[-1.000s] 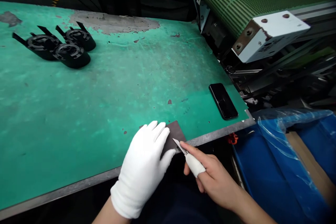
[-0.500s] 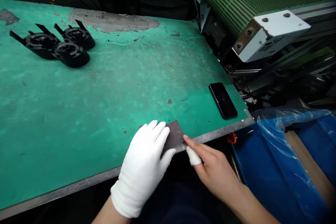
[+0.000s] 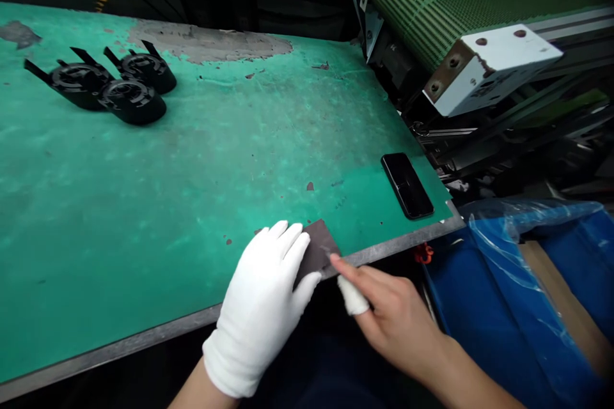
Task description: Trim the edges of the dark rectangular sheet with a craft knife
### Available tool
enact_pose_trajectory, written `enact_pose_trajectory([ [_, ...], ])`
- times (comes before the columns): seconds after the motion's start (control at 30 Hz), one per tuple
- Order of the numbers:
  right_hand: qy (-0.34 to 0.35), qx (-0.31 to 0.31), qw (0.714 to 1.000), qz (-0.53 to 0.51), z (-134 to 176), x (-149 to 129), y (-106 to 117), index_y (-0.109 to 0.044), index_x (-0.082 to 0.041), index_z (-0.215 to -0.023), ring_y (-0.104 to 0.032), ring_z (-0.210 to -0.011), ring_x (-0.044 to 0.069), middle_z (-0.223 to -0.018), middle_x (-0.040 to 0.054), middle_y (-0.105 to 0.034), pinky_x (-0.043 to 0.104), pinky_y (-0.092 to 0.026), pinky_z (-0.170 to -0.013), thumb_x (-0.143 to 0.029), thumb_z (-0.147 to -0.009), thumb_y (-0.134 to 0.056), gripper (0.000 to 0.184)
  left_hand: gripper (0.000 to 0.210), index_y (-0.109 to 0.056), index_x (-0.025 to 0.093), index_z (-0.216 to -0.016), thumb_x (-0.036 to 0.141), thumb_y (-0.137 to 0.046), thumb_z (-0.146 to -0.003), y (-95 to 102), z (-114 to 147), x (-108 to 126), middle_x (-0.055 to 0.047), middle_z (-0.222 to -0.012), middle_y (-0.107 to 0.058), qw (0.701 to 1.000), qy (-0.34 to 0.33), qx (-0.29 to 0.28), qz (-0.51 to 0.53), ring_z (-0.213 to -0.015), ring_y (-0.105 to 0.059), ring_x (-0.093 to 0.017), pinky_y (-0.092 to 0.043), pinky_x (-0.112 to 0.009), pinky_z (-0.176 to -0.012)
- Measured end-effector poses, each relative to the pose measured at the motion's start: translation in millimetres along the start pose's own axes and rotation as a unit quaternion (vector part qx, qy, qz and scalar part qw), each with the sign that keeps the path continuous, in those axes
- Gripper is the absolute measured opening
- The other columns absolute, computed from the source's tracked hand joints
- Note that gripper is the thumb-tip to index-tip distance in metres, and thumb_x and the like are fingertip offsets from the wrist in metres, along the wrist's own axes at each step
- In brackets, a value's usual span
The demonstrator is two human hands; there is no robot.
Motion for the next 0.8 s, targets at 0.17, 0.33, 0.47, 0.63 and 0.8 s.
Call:
enact_pose_trajectory([
  [0.17,-0.033,0.027,0.999,0.006,0,5,3,-0.051,-0.022,-0.150,-0.072,-0.101,0.025,-0.119,0.0100,-0.073,0.041,-0.059,-0.093,-0.010,-0.096,-0.042,0.056,0.048,-0.054,0.016,-0.137,0.035,-0.062,-0.094,0.0,0,1,-0.012,-0.145,-0.056,1.000,-0.005,-0.004,0.001,-0.138,-0.048,-0.033,-0.039,-0.055,-0.119],
  [0.33,0.002,-0.001,1.000,-0.024,0,-3,-5,-0.046,-0.023,-0.153,-0.073,-0.095,0.022,-0.113,0.0087,-0.075,0.035,-0.061,-0.085,-0.010,-0.094,-0.044,0.060,0.047,-0.054,0.015,-0.137,0.035,-0.062,-0.095,1.0,0,1,-0.013,-0.146,-0.056,1.000,-0.001,0.006,0.004,-0.139,-0.047,-0.032,-0.039,-0.054,-0.120],
  [0.47,-0.034,0.052,0.998,0.012,1,15,10,-0.051,-0.025,-0.150,-0.073,-0.102,0.023,-0.122,0.0080,-0.074,0.037,-0.059,-0.092,-0.012,-0.096,-0.045,0.056,0.048,-0.055,0.015,-0.136,0.037,-0.062,-0.094,-2.1,-1,1,-0.012,-0.146,-0.056,1.000,0.001,-0.007,0.002,-0.139,-0.047,-0.033,-0.038,-0.055,-0.120],
  [0.63,0.011,0.047,0.999,-0.011,3,3,11,-0.045,-0.024,-0.153,-0.072,-0.105,0.022,-0.123,0.0079,-0.073,0.034,-0.060,-0.090,-0.012,-0.097,-0.044,0.057,0.046,-0.056,0.015,-0.135,0.034,-0.063,-0.094,-0.3,-1,2,-0.012,-0.144,-0.057,1.000,-0.003,0.002,0.006,-0.138,-0.049,-0.032,-0.038,-0.053,-0.120],
  [0.8,-0.020,0.039,0.999,0.007,3,12,7,-0.049,-0.024,-0.151,-0.074,-0.100,0.024,-0.121,0.0077,-0.074,0.038,-0.061,-0.086,-0.012,-0.096,-0.044,0.057,0.046,-0.056,0.015,-0.135,0.035,-0.063,-0.094,0.4,-2,1,-0.012,-0.145,-0.057,1.000,-0.003,0.011,0.003,-0.138,-0.049,-0.033,-0.039,-0.054,-0.119],
])
Point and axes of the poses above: each hand's wrist, its own z-axis away from the middle knuckle, its own y-axis out of the back of the hand, x = y × z, the point moved 9 cm from there along -z, towards the middle knuckle
